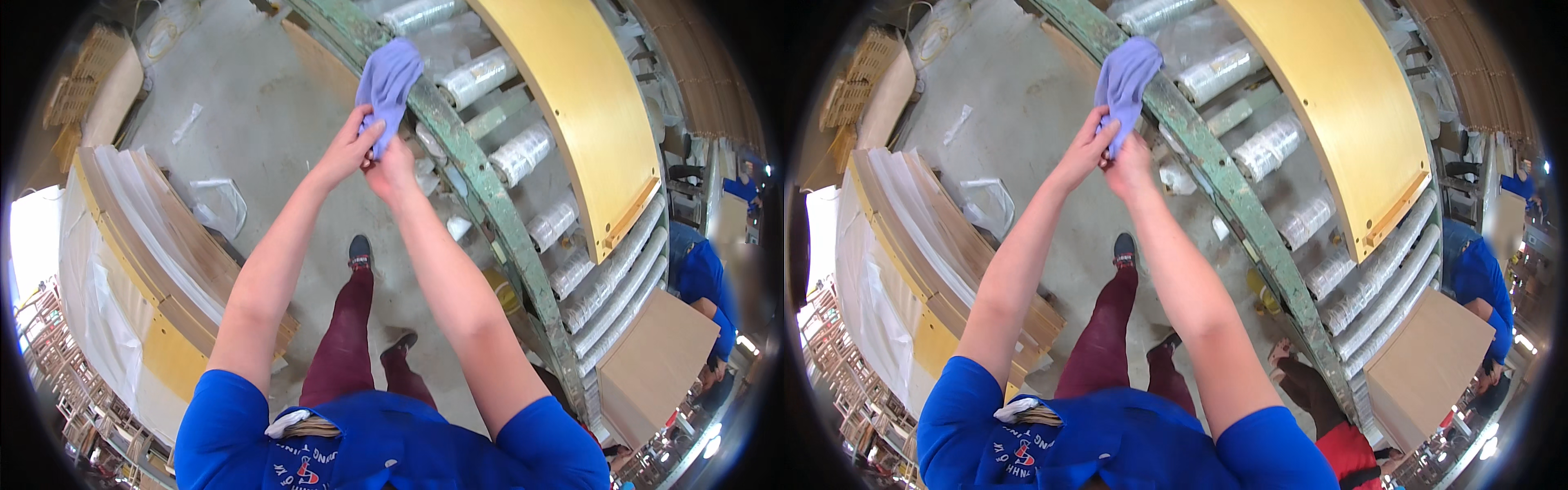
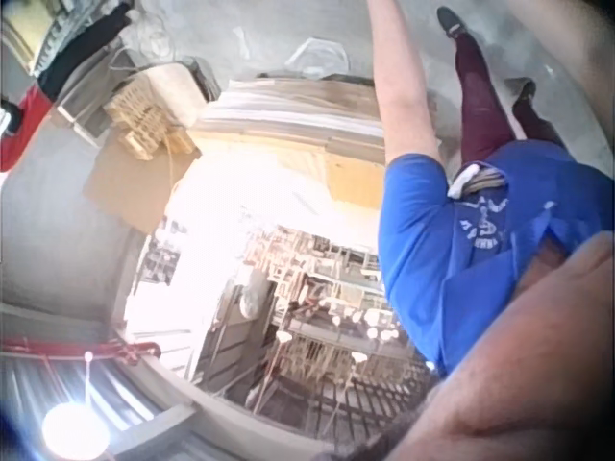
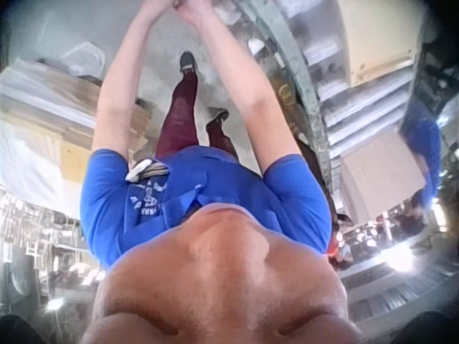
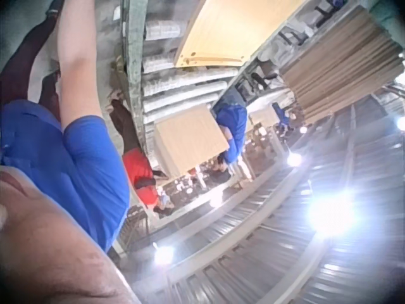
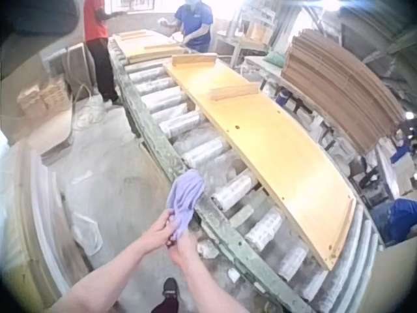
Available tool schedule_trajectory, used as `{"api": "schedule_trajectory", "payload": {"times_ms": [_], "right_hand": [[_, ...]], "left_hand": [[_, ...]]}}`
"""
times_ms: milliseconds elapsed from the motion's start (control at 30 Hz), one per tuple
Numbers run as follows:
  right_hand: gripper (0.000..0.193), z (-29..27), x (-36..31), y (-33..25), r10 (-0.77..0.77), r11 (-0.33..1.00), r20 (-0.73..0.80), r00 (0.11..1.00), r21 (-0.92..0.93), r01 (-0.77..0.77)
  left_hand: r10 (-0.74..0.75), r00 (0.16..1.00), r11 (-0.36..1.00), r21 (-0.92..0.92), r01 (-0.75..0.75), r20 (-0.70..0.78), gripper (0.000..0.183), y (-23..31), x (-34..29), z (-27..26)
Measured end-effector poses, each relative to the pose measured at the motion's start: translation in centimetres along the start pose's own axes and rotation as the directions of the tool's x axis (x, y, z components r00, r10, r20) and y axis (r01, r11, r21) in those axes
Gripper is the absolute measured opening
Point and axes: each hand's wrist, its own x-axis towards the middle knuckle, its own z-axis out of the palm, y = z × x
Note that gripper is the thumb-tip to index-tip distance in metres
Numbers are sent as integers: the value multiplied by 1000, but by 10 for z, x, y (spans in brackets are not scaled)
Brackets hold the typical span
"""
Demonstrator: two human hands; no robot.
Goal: The person wipes the surface of large, light-colored wooden panels using a white cloth. The person moves between panels on a roller conveyor and a stack on the floor, wiping them individually. Other workers are visible in the background performing similar tasks.
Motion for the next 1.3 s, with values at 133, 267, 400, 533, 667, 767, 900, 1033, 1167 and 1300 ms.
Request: {"api": "schedule_trajectory", "payload": {"times_ms": [133,267,400,533,667,767,900,1033,1167,1300], "right_hand": [[17,40,-21,24,-73,984,-16,997,-167,69],[10,3,-15,9,-316,861,164,934,-364,355],[5,-27,-21,3,-356,766,246,901,-476,433],[18,-91,-34,18,-278,611,138,950,-738,286],[29,-242,-53,70,-178,712,-58,982,-697,88],[29,-425,-54,81,-110,410,-333,936,-873,-263],[27,-559,-25,69,-204,-198,-183,962,-955,-223],[31,-581,27,68,-127,-626,-258,958,-728,-279],[38,-610,78,68,-181,-777,-204,962,-570,-267],[34,-640,108,78,-113,-886,-294,949,-403,-230]], "left_hand": [[66,968,968,-219,-121,-242,29,-4,-8,-2],[-120,974,898,-438,24,-192,32,8,1,29],[-74,959,938,-345,-26,-272,27,-4,-2,44],[16,907,933,-319,-164,-420,31,-32,-8,57],[205,759,958,-32,-285,-618,42,-82,-40,52],[66,733,993,-27,-114,-677,42,-169,-106,81],[-416,834,899,-301,317,-364,20,-307,-247,122],[-717,697,665,-285,691,17,16,-349,-351,170],[-522,848,839,-120,530,95,17,-332,-311,155],[-705,709,628,-490,605,-28,18,-334,-322,132]]}}
